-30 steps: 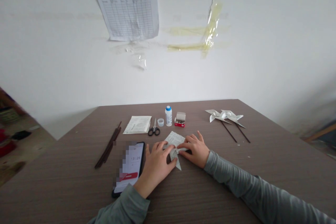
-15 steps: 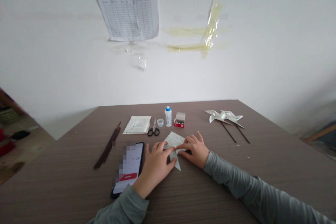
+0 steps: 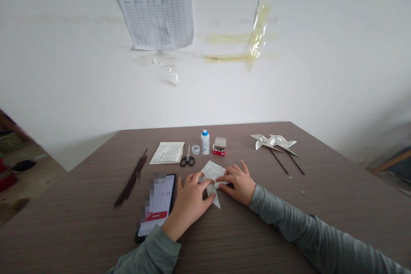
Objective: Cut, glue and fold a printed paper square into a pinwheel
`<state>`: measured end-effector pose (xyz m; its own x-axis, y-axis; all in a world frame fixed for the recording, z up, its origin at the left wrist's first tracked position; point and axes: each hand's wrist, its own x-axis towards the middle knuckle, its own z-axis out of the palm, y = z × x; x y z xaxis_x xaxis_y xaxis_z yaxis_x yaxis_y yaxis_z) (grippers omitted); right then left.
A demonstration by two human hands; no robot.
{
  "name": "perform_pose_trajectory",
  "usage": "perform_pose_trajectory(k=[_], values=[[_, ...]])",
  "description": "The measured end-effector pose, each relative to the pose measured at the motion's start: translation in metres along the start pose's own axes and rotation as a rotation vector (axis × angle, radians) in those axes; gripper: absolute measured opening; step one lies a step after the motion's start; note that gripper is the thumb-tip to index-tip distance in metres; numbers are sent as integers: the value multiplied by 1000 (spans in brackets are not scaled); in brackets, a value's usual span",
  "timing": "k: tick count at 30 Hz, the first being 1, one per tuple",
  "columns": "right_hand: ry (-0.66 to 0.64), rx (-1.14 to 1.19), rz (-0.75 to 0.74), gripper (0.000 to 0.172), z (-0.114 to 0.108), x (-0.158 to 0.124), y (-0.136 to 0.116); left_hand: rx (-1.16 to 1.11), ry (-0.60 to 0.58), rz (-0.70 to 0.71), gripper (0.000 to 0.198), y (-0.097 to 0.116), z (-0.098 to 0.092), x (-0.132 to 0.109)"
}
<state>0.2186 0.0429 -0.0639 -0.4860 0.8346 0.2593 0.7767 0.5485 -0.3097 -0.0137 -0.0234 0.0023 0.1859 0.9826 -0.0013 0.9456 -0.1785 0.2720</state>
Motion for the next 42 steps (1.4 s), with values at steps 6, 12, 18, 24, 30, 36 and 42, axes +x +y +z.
perform_pose_trajectory(k=[6,12,18,24,30,36,42], values=[[-48,4,27,23,-4,1,-3,-12,-5,8,47,-1,1,1],[-35,38,31,21,-3,1,1,-17,11,4,48,-2,4,1],[-16,50,7,23,-1,0,4,-2,11,-3,47,0,2,1],[1,14,-8,26,0,0,0,5,18,21,46,2,0,0],[-7,-51,-47,26,0,3,-7,43,-22,9,52,1,0,1],[-10,-2,-47,26,1,1,0,46,-20,-4,50,-3,2,2],[31,34,-57,26,8,-1,12,21,2,10,50,-6,6,2]])
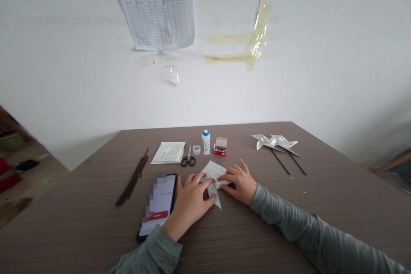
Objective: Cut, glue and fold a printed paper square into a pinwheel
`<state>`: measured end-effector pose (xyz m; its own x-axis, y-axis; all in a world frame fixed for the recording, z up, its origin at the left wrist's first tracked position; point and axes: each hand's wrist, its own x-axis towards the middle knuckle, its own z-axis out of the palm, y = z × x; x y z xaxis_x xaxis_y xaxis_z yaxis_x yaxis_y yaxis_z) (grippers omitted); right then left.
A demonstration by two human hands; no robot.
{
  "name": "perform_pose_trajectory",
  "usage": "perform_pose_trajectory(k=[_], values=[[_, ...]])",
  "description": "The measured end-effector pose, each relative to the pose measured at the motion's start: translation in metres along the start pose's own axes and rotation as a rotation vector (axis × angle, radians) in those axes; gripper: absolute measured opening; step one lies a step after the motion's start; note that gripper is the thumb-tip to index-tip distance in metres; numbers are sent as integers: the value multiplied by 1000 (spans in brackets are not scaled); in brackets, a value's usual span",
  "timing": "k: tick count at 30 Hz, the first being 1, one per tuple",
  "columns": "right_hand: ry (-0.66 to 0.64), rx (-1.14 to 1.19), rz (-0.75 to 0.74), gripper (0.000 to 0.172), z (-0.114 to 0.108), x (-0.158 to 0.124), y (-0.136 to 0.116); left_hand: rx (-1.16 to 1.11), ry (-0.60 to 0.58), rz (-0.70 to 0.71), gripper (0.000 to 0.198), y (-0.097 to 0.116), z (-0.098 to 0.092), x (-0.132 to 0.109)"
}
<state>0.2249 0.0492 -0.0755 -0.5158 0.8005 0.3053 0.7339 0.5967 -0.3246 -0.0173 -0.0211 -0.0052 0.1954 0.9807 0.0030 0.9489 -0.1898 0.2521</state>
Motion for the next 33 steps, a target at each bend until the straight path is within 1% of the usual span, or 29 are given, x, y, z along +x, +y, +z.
perform_pose_trajectory(k=[4,9,11,15,20,27,33], values=[[35,-5,-37,25,3,0,3,-8,3,7,48,1,0,0],[-12,-29,-9,27,0,1,-3,1,-30,-4,50,2,-3,0],[-16,-22,-7,27,-2,2,-6,-2,-38,-10,47,3,-4,1],[-27,-10,20,26,-4,2,-10,4,-11,-22,41,3,-3,3],[-53,2,40,28,-6,1,-12,16,16,-24,51,-1,3,5],[-47,12,45,26,-5,2,-12,29,10,-8,45,-3,4,4],[-25,18,29,34,-4,1,-12,21,-8,-10,47,-1,-1,4]])
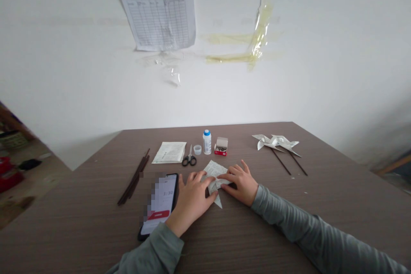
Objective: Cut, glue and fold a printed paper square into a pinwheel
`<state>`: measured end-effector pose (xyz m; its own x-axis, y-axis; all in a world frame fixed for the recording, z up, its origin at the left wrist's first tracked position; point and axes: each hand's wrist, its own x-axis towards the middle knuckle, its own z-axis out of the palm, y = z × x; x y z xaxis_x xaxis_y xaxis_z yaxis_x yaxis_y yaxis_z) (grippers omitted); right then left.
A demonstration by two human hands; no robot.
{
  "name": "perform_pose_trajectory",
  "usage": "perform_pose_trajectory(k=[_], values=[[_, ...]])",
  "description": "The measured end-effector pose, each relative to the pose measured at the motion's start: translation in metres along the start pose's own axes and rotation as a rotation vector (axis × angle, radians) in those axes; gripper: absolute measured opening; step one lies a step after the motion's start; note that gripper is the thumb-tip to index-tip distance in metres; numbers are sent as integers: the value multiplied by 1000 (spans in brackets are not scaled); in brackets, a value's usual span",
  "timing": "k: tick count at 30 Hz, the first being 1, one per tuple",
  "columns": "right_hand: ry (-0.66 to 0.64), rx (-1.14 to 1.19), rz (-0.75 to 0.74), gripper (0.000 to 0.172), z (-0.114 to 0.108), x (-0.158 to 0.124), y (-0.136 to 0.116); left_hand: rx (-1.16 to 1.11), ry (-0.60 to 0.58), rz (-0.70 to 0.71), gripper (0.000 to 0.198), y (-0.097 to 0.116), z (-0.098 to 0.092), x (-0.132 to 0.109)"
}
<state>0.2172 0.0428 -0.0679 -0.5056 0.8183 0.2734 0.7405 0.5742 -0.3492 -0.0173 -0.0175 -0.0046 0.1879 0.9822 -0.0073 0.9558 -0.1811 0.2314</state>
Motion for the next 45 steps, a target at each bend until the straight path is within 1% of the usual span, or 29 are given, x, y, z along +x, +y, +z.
perform_pose_trajectory(k=[4,9,13,20,29,33,37,40,45], values=[[9,-30,-23,31,0,0,-1,1,10,1,47,0,0,0],[-13,-38,-18,30,-2,0,-3,-27,82,-3,48,-2,6,1],[-3,-27,-11,30,-1,0,-2,-8,51,-12,50,-2,5,0],[21,-8,-15,25,2,-1,2,4,9,-13,49,2,0,-1],[6,-9,-4,24,1,-3,4,21,48,-17,49,4,3,-4],[28,41,10,20,1,-3,8,9,64,-18,45,3,5,-5],[67,77,36,23,-1,-3,10,9,73,-28,47,2,6,-5],[66,108,55,26,-1,-5,10,4,78,-31,46,0,6,-6],[107,130,18,31,0,-5,16,-6,68,-36,50,-5,3,-7]])
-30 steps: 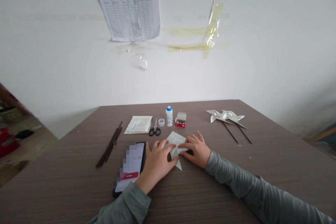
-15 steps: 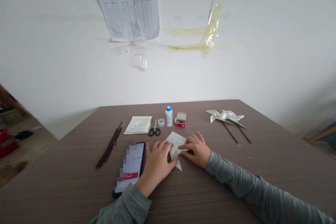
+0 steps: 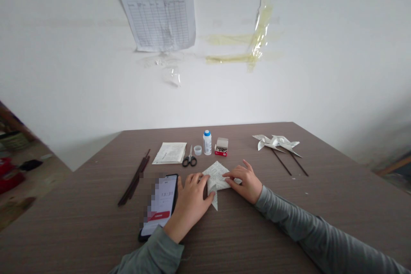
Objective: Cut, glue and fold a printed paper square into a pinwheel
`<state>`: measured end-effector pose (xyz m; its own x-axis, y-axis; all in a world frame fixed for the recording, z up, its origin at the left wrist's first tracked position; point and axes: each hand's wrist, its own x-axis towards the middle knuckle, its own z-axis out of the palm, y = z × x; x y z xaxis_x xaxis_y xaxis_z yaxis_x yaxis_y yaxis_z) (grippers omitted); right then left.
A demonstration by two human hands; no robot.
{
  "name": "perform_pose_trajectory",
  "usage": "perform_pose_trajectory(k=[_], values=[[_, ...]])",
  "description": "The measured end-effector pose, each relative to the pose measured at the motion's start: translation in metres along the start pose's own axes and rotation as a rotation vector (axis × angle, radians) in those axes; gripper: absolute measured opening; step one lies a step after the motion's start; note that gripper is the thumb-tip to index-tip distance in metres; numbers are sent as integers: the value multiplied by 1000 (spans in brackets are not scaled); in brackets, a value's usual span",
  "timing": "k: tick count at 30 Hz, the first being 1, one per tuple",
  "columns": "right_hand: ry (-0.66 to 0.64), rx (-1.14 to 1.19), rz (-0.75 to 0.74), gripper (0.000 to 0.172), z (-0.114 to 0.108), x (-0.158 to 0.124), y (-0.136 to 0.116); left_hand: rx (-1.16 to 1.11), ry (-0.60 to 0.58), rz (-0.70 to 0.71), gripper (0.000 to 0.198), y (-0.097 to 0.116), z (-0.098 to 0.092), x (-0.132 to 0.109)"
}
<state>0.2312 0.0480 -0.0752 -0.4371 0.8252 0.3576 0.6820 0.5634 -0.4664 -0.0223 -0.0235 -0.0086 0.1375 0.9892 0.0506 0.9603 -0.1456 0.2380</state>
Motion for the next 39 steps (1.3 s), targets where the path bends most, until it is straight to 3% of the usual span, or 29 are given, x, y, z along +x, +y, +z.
perform_pose_trajectory(k=[10,14,18,24,32,39], values=[[-52,-18,22,42,-14,9,7,-46,-70,29,71,-3,-1,2],[-79,6,42,53,-6,8,3,-54,-51,44,78,-5,3,2],[-135,-2,-45,65,-8,7,3,-46,7,41,76,-8,10,4],[-158,-133,-82,55,-21,5,-2,-34,29,44,68,-9,13,4],[-30,-279,-142,40,-8,3,15,-50,169,85,67,-22,26,8],[-42,-219,-267,54,0,5,17,-2,253,139,57,-31,40,11]])
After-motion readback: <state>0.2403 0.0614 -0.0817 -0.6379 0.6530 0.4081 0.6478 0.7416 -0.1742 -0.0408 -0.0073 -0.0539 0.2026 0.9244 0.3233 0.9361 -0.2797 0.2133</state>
